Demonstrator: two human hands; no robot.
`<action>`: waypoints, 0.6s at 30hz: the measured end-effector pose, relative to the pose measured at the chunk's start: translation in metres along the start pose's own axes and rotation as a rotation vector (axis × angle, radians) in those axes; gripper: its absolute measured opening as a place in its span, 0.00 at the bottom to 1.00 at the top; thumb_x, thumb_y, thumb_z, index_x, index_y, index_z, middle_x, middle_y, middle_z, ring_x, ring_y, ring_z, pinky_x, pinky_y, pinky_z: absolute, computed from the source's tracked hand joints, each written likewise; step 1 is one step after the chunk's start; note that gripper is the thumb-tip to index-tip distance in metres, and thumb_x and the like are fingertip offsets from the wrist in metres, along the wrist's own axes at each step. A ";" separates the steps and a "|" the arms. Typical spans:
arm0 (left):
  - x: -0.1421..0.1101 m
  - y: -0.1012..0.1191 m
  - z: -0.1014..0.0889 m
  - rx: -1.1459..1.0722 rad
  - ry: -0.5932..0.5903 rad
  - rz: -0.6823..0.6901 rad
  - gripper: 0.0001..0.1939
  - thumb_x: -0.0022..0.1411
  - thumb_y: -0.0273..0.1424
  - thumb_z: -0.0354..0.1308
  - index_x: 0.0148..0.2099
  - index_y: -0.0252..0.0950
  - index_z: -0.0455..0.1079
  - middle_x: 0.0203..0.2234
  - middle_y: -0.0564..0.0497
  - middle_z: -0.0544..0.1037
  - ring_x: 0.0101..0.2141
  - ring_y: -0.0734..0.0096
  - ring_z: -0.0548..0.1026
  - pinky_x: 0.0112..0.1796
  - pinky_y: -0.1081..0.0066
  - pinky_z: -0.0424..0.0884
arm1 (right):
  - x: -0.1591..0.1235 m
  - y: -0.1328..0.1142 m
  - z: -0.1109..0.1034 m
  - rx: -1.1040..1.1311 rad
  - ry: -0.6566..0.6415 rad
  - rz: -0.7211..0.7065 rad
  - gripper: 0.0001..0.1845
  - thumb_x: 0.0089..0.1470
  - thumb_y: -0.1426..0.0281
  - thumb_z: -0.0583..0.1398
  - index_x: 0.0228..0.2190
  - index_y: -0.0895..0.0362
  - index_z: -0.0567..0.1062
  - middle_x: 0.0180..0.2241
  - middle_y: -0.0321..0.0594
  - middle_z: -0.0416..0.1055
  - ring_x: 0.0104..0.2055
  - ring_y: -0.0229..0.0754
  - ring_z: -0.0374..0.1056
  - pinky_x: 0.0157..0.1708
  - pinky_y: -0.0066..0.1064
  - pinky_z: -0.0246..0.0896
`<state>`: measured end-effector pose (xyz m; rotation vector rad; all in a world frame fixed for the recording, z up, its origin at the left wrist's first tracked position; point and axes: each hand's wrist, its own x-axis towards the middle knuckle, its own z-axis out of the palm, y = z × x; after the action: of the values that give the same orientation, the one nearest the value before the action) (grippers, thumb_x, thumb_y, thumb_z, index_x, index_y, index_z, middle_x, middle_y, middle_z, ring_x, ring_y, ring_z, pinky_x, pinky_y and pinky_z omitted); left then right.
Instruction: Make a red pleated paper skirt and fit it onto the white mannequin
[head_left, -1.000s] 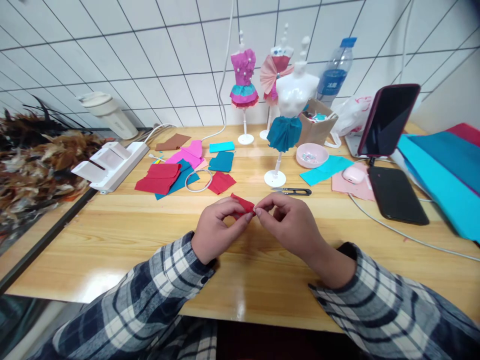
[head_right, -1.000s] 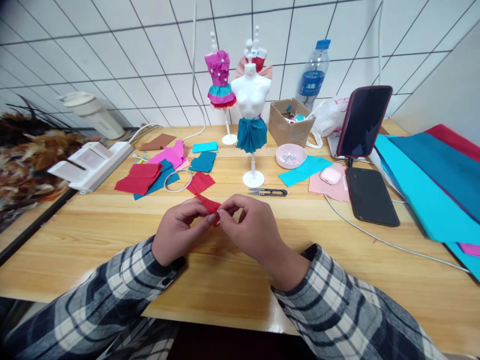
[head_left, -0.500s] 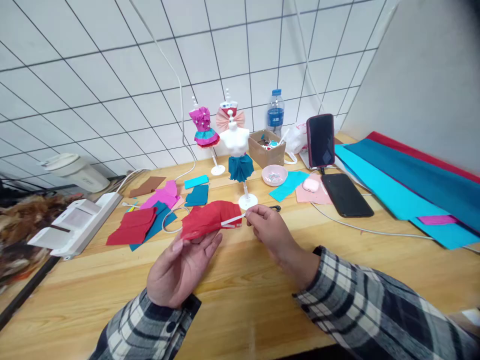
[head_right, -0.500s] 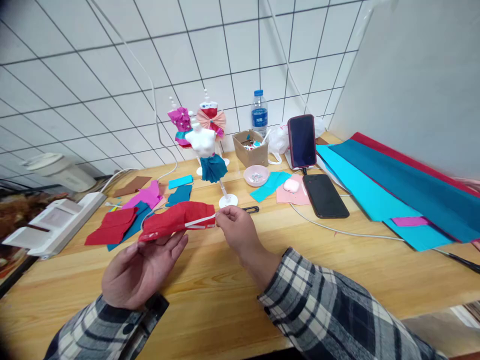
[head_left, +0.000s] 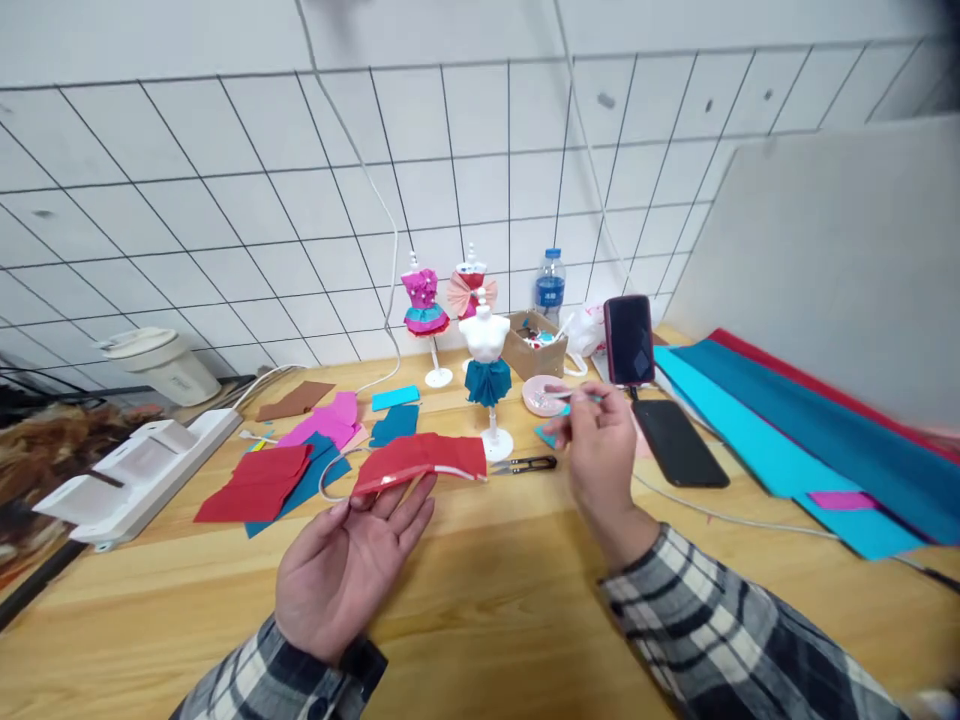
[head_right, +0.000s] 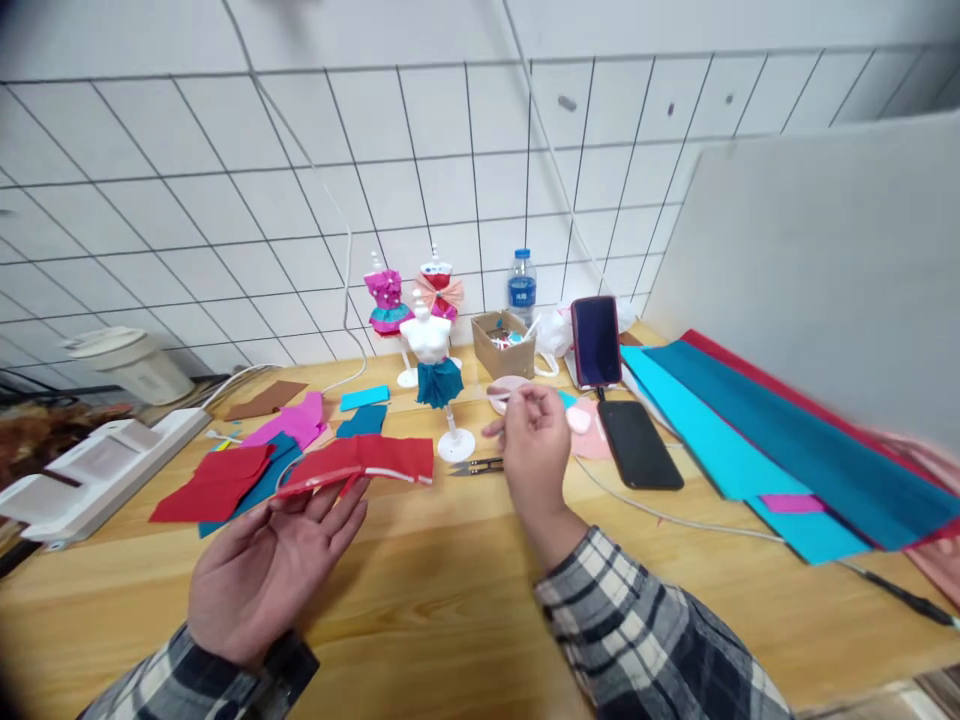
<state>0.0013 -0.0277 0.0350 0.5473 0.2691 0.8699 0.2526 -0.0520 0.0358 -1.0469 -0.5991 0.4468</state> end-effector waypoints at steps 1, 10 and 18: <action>0.000 0.000 0.000 -0.016 0.000 -0.017 0.10 0.59 0.30 0.56 0.33 0.36 0.79 0.50 0.42 0.78 0.57 0.52 0.70 0.57 0.57 0.68 | 0.017 -0.009 0.000 -0.034 0.024 -0.130 0.12 0.55 0.60 0.59 0.35 0.53 0.64 0.30 0.33 0.74 0.19 0.32 0.66 0.17 0.22 0.55; -0.003 -0.006 0.000 -0.131 0.024 -0.100 0.11 0.57 0.25 0.55 0.29 0.32 0.80 0.44 0.39 0.81 0.53 0.52 0.75 0.55 0.57 0.70 | 0.149 -0.006 0.021 -1.098 -0.070 -0.478 0.15 0.62 0.62 0.52 0.43 0.53 0.75 0.40 0.43 0.78 0.38 0.44 0.74 0.40 0.34 0.65; -0.002 -0.010 -0.004 -0.174 0.006 -0.153 0.12 0.58 0.25 0.55 0.29 0.31 0.79 0.46 0.39 0.81 0.55 0.50 0.73 0.56 0.58 0.69 | 0.150 0.017 0.003 -1.209 -0.190 -0.436 0.15 0.53 0.72 0.58 0.40 0.52 0.81 0.41 0.45 0.77 0.46 0.49 0.67 0.47 0.39 0.60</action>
<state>0.0048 -0.0333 0.0264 0.3569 0.2354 0.7381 0.3631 0.0486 0.0579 -1.9515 -1.3008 -0.2822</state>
